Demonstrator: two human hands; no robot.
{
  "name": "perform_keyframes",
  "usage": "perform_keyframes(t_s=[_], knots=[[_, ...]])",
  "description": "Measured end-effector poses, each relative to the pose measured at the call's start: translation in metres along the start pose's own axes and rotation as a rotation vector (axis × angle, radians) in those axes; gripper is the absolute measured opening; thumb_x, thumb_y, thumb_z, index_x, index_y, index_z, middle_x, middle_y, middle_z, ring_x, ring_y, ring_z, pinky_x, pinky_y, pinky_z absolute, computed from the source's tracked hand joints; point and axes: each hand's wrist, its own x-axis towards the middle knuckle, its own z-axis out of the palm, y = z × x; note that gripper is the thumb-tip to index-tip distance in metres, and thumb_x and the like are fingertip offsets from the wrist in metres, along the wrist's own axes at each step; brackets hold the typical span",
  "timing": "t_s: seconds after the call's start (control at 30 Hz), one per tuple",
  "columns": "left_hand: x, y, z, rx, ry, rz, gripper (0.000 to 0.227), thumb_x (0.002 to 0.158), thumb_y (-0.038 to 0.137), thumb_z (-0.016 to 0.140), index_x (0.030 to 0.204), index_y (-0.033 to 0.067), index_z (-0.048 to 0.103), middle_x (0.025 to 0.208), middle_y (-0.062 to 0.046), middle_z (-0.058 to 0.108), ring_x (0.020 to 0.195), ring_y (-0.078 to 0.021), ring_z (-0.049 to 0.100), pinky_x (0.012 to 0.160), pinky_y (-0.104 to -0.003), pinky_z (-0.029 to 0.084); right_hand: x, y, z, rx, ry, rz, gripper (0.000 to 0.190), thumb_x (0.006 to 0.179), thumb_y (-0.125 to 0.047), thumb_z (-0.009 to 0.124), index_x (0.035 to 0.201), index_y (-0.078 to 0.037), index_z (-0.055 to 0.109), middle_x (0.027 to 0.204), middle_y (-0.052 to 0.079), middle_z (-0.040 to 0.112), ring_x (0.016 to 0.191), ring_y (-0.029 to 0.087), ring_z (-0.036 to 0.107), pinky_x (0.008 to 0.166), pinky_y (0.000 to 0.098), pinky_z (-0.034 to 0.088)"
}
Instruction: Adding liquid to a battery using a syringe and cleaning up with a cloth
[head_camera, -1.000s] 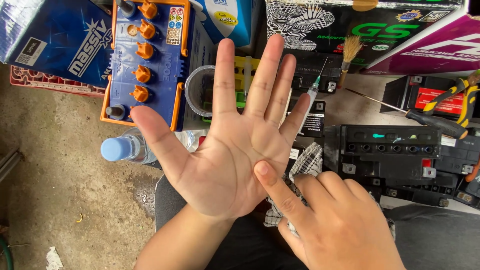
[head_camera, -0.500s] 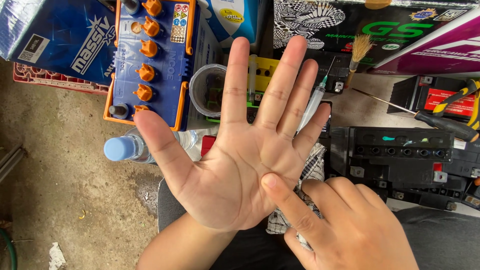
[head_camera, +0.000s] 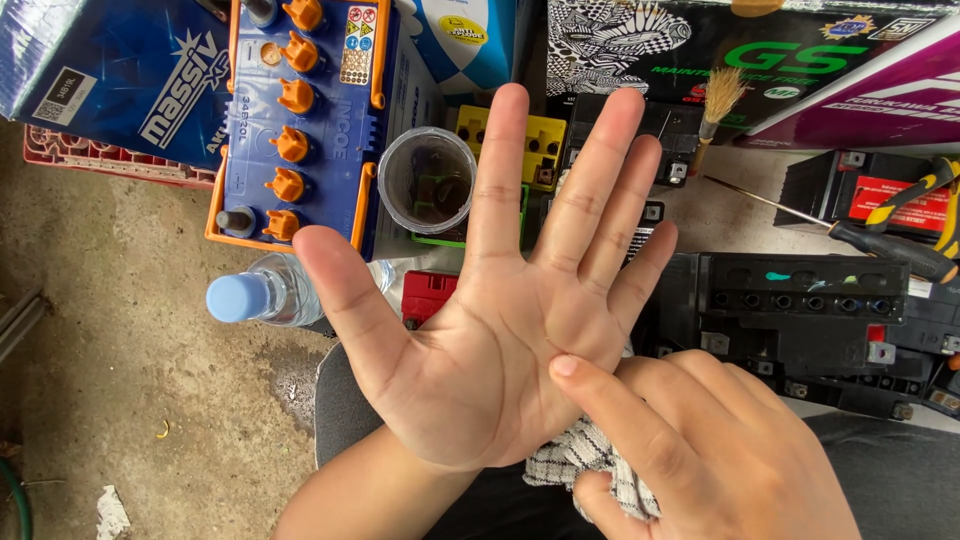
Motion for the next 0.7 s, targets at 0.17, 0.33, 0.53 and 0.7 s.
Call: perform_keyframes(t_s=[0.17, 0.33, 0.53, 0.7], knots=[[0.0, 0.0, 0.0, 0.065, -0.005, -0.01, 0.119, 0.061, 0.099, 0.004, 0.163, 0.0404, -0.012, 0.178, -0.011, -0.015, 0.166, -0.0249, -0.012, 0.135, -0.047, -0.009, 0.0, 0.0, -0.002, 0.035, -0.014, 0.016, 0.058, 0.081, -0.007, 0.066, 0.137, -0.011, 0.049, 0.086, 0.005, 0.058, 0.069, 0.024, 0.056, 0.066, 0.0391, 0.05], [-0.002, 0.0, -0.002, 0.181, -0.045, -0.017, 0.117, 0.061, 0.096, 0.001, 0.162, 0.0393, -0.016, 0.179, -0.011, -0.019, 0.17, -0.0254, -0.018, 0.137, -0.048, -0.015, 0.0, 0.001, -0.005, 0.031, -0.03, 0.036, 0.064, 0.078, -0.011, 0.071, 0.137, -0.01, 0.048, 0.094, 0.006, 0.064, 0.074, 0.025, 0.06, 0.067, 0.0395, 0.051], [-0.005, -0.005, -0.008, 0.518, -0.112, 0.004, 0.109, 0.068, 0.086, -0.002, 0.161, 0.0343, -0.021, 0.182, -0.013, -0.018, 0.176, -0.0264, -0.023, 0.143, -0.053, -0.021, 0.005, 0.001, -0.01, 0.025, -0.062, 0.072, 0.077, 0.072, -0.013, 0.083, 0.139, -0.01, 0.045, 0.1, 0.005, 0.065, 0.077, 0.026, 0.062, 0.07, 0.041, 0.053], [-0.008, -0.013, -0.015, 0.638, -0.203, 0.058, 0.105, 0.075, 0.084, 0.0, 0.163, 0.0308, -0.021, 0.184, -0.017, -0.017, 0.18, -0.0292, -0.024, 0.151, -0.057, -0.028, 0.003, 0.01, -0.006, 0.1, -0.081, 0.076, 0.077, 0.067, -0.017, 0.088, 0.132, -0.009, 0.049, 0.101, 0.006, 0.065, 0.076, 0.026, 0.06, 0.068, 0.0402, 0.051]])
